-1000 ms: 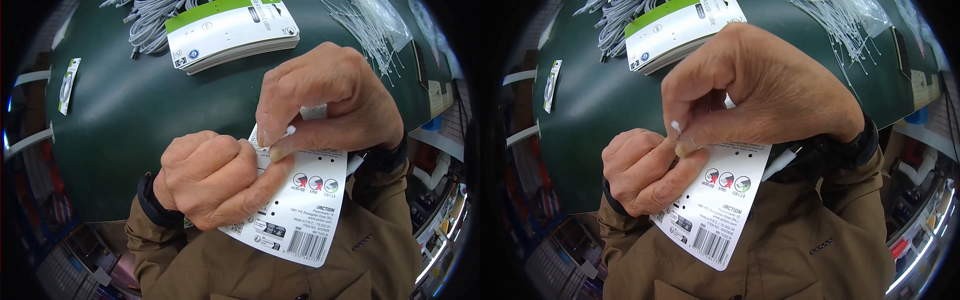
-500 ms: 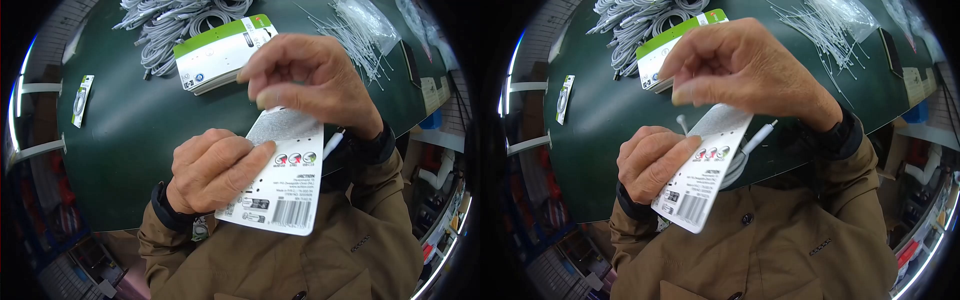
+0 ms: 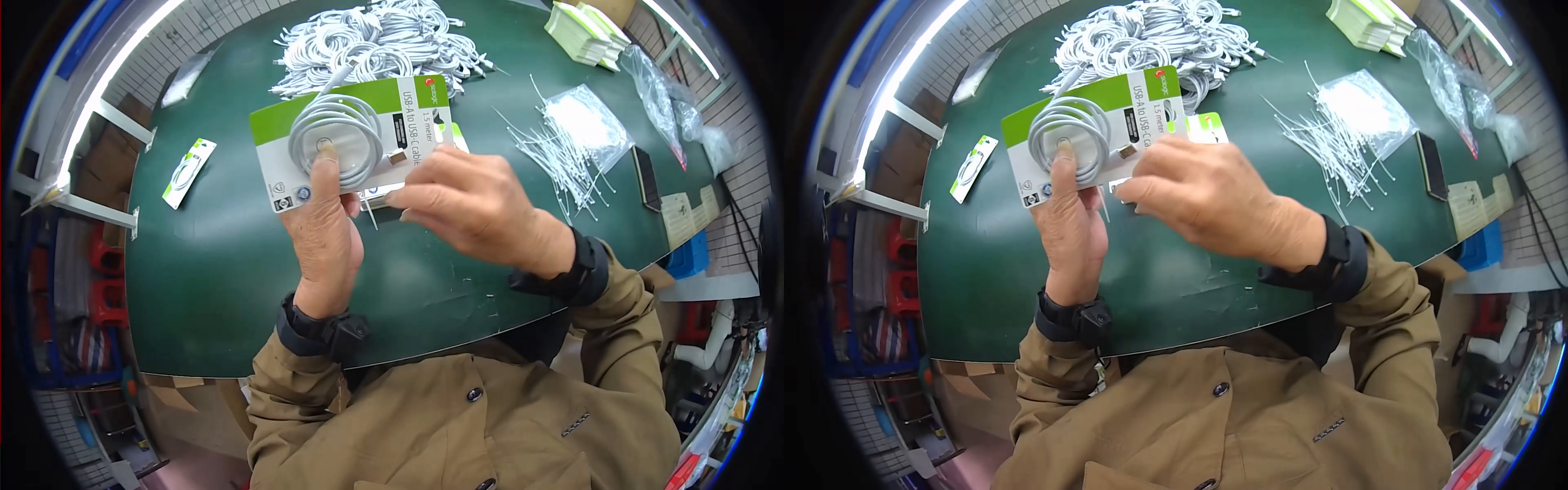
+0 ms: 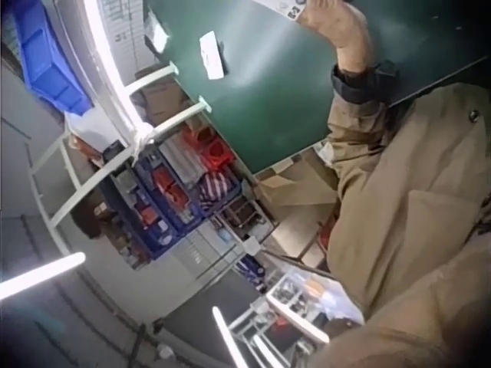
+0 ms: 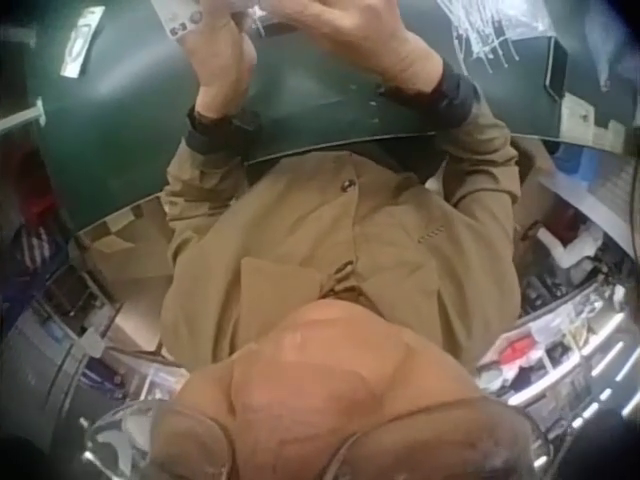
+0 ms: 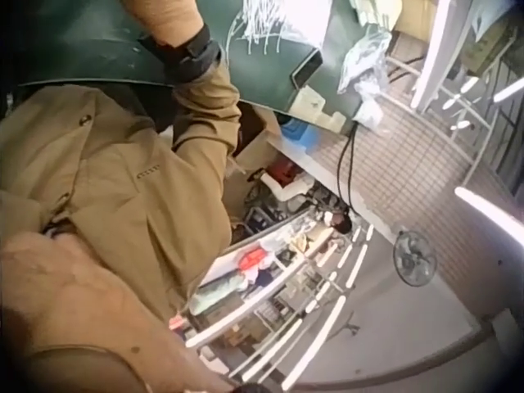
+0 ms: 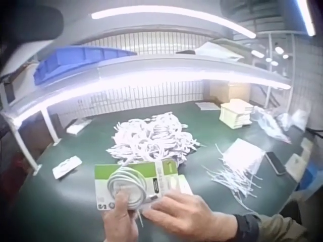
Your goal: The person packages USB cables by hand by placing a coiled cable onto a cardboard backing and securing it with a plastic tie. They repeat this process for multiple cables, threading the ties through the cards and pulling them tight before setting the finished products aside.
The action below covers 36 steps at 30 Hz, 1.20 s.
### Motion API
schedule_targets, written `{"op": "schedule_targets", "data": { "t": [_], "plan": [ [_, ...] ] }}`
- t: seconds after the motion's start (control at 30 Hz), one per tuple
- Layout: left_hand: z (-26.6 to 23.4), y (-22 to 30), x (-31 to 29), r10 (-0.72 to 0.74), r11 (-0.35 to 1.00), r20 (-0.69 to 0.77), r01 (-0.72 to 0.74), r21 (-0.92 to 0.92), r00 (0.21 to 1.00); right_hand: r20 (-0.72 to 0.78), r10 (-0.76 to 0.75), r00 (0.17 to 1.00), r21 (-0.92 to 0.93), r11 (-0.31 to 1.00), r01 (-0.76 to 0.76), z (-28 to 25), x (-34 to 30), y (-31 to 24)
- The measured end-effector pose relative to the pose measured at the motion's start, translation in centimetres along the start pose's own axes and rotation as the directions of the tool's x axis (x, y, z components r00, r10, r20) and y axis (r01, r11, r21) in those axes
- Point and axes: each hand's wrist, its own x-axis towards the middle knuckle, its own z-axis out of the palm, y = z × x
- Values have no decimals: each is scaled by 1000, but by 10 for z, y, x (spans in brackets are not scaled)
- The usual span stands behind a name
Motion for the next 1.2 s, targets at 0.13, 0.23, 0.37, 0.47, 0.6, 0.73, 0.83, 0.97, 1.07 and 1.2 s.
{"op": "schedule_targets", "data": {
  "t": [0.13, 0.23, 0.37, 0.47, 0.6, 0.73, 0.83, 0.97, 1.07, 1.2],
  "plan": [
    [0, -10, -5, -53, 996, -32, 50, -72, 998, -89, -19, 996, -150, 989, 5, 15, 3, -6],
    [-4, -14, -7, -63, 994, 11, 64, -90, 998, -46, -60, 997, -198, 979, 50, 21, 8, -6],
    [-5, -17, -11, -63, 991, -27, 59, -116, 998, -35, -84, 996, -237, 969, 74, 28, 9, -5],
    [-5, -20, -12, -33, 988, -33, 28, -154, 999, -58, -85, 995, -246, 967, 68, 35, 6, -3],
    [-8, -24, -10, 55, 994, -22, -57, -95, 998, -127, -60, 990, -241, 970, 28, 50, 0, -1],
    [-9, -32, -6, 120, 989, 9, -119, -84, 993, -174, -59, 983, -199, 980, 23, 58, -7, 1],
    [-10, -33, -6, 87, 994, 10, -86, -70, 996, -195, -63, 979, -154, 987, 33, 59, -11, -2],
    [-7, -32, -10, 90, 996, 2, -89, -28, 996, -165, -66, 984, -86, 995, 53, 54, -13, -7],
    [-7, -32, -14, 94, 995, 5, -94, 29, 996, -183, -87, 979, 5, 996, 89, 56, -16, -6],
    [-5, -30, -17, 84, 992, 33, -87, 91, 996, -179, -79, 981, 48, 995, 89, 55, -20, -5]
  ]
}}
